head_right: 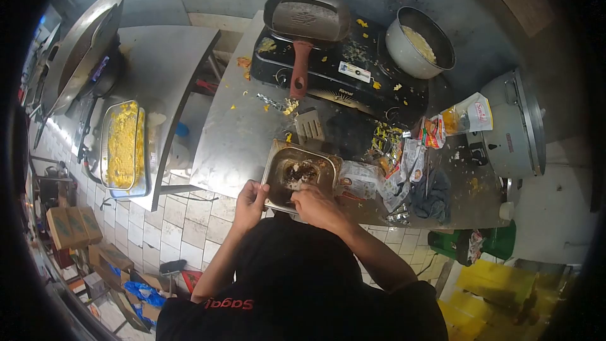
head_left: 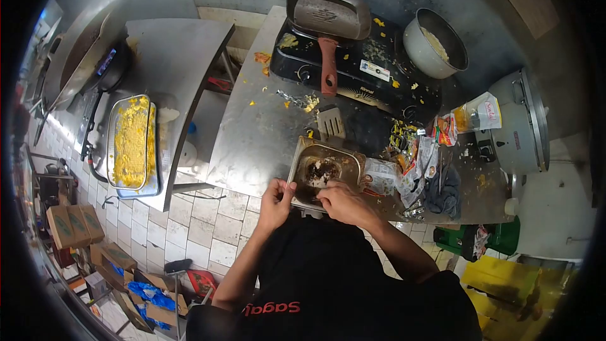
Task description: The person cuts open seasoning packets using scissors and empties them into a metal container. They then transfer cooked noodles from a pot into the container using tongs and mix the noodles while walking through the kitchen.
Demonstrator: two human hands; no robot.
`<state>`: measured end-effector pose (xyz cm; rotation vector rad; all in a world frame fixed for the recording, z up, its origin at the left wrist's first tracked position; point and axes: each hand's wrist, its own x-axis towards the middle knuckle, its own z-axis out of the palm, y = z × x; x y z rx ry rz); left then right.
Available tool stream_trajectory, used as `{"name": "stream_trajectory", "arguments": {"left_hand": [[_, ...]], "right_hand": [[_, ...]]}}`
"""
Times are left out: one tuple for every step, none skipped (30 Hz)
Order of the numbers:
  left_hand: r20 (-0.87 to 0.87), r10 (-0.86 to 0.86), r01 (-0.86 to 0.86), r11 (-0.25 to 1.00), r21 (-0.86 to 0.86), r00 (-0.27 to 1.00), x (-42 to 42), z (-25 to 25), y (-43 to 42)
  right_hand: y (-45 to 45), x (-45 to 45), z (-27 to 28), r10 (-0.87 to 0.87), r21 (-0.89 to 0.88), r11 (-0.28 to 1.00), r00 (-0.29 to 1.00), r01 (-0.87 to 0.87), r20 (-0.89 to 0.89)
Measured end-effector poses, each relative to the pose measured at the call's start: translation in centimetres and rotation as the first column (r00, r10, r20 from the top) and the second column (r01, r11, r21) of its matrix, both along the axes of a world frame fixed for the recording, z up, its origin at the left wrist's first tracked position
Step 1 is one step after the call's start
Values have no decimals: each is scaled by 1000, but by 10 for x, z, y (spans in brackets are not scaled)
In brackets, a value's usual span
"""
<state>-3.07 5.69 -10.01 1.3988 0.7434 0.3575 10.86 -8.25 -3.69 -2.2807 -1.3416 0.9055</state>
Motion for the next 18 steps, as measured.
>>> {"name": "stream_trajectory", "arguments": {"left_hand": [[47, 3, 7, 977, -213, 999, 1, -3, -2], [60, 28, -16, 980, -201, 998, 3, -5, -7], [60, 31, -18, 979, -205, 998, 5, -5, -11], [76, 53, -38, 981, -189, 996, 6, -5, -14], [92, 74, -57, 984, -171, 993, 8, -6, -16], [93, 74, -57, 984, -170, 993, 8, -9, -17], [97, 85, -73, 990, -123, 992, 8, -14, -20], [102, 96, -88, 993, -76, 990, 7, -19, -21], [102, 95, -88, 993, -73, 990, 6, -20, -23], [98, 114, -108, 992, -59, 989, 6, -22, -24], [93, 131, -128, 991, -44, 987, 7, -24, -25], [93, 127, -124, 991, -42, 988, 8, -23, -26], [90, 136, -134, 991, -30, 987, 8, -22, -27], [88, 144, -143, 990, -18, 986, 9, -21, -27], [87, 137, -136, 991, -15, 987, 9, -14, -27], [61, 123, -118, 990, -73, 991, 9, -3, -25], [37, 105, -100, 986, -130, 994, 9, 4, -23], [62, 109, -104, 992, -72, 992, 8, -11, -21]], "right_hand": [[3, 2, 1, 6, 0, 1000, 1000, -6, 0], [6, 4, 3, 73, -32, 997, 997, -75, -33], [7, 6, 4, 137, -63, 988, 988, -142, -68], [9, 8, 4, 139, -66, 987, 988, -143, -67], [10, 11, 4, 189, -68, 979, 979, -194, -74], [12, 13, 3, 238, -68, 967, 968, -244, -81], [13, 14, 4, 239, -66, 967, 968, -244, -81], [13, 15, 5, 256, -79, 961, 962, -263, -95], [14, 16, 7, 272, -91, 955, 956, -282, -107], [15, 18, 11, 270, -89, 956, 957, -279, -105], [17, 18, 15, 313, -102, 941, 945, -322, -94], [18, 19, 18, 355, -116, 924, 931, -364, -86], [18, 20, 17, 351, -114, 926, 932, -360, -87], [18, 21, 17, 413, -87, 905, 910, -415, -47], [18, 23, 16, 469, -63, 881, 883, -468, -4], [20, 26, 16, 462, -60, 885, 887, -461, -2], [21, 30, 17, 478, -46, 878, 879, -477, -2], [19, 34, 18, 491, -36, 871, 871, -490, 0]]}}
